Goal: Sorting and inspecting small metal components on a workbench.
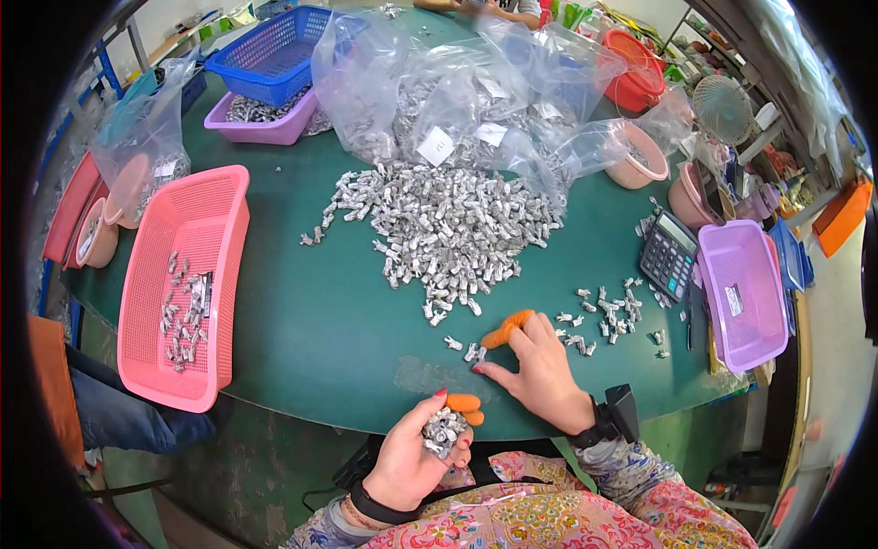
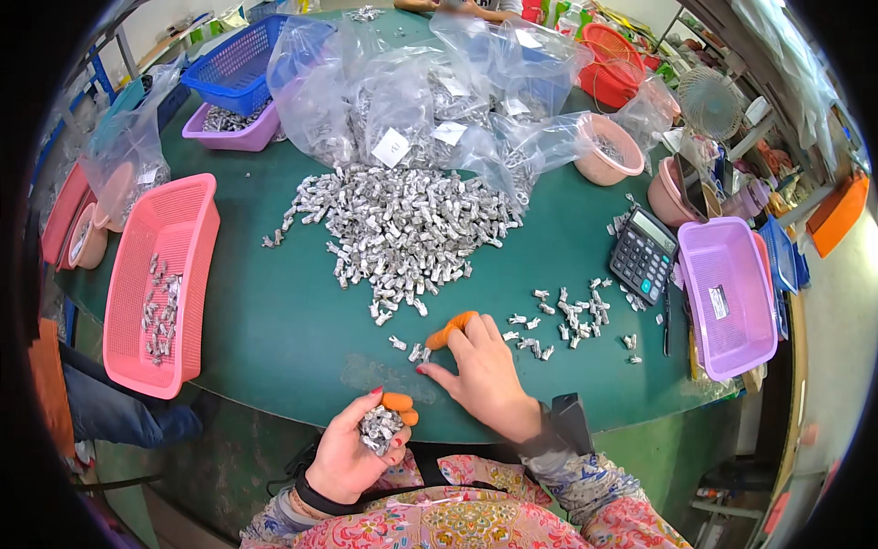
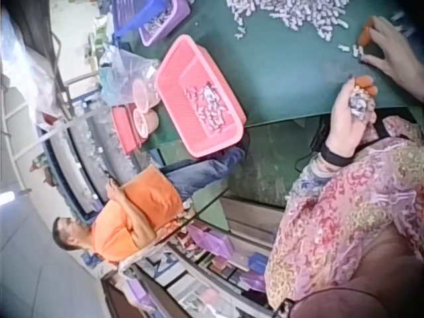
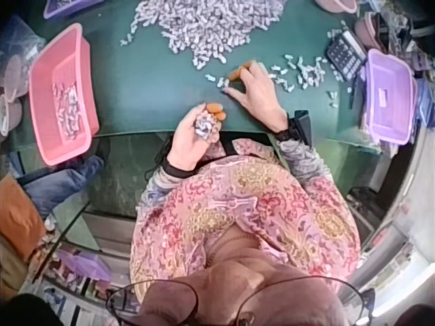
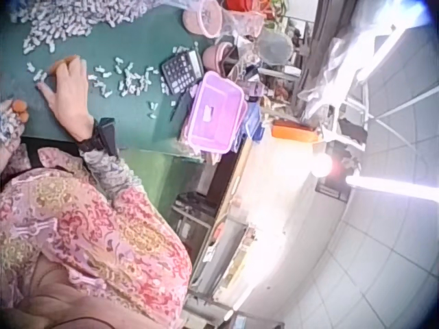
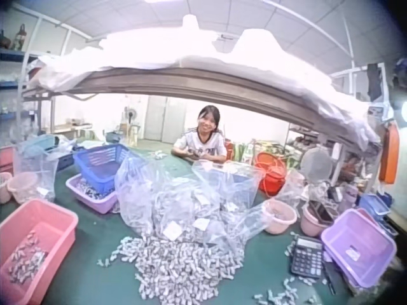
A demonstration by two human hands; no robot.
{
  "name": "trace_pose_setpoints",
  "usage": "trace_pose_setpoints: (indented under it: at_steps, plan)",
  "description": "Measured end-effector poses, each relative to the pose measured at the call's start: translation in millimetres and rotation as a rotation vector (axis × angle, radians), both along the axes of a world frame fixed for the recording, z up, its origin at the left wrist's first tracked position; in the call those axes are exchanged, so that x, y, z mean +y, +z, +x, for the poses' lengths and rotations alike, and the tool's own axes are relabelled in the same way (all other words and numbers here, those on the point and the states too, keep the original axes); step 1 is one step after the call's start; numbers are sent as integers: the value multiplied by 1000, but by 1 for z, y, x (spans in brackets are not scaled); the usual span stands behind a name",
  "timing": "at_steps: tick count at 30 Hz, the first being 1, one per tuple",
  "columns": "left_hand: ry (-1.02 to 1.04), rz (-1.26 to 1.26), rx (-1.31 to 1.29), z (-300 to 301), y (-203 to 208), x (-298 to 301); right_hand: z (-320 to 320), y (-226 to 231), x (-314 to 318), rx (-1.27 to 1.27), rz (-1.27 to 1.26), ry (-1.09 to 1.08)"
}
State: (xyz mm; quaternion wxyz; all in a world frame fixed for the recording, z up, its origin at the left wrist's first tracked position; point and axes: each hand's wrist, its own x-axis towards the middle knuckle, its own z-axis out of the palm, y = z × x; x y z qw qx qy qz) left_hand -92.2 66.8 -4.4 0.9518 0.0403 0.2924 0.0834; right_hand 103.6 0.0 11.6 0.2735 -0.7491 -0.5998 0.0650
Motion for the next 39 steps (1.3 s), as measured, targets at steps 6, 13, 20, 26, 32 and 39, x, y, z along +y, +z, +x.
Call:
trace_pose_setpoints:
  at_steps: [6,13,20,26,32,39]
  plan:
    - [18,14,111,5,10,-2,0,-2,0,233,-11,-46]
    - [16,-12,47,0,5,-2,1,9,-1,257,66,-23]
    - [-18,27,-36,-2,-1,-4,0,39,-3,347,84,45]
    - [-22,48,25,0,4,-3,65,31,-26,-267,-22,-165]
    - [-11,19,50,2,5,-4,12,17,6,-14,30,267]
    - [-2,45,65,-1,6,-1,17,8,5,165,-43,183]
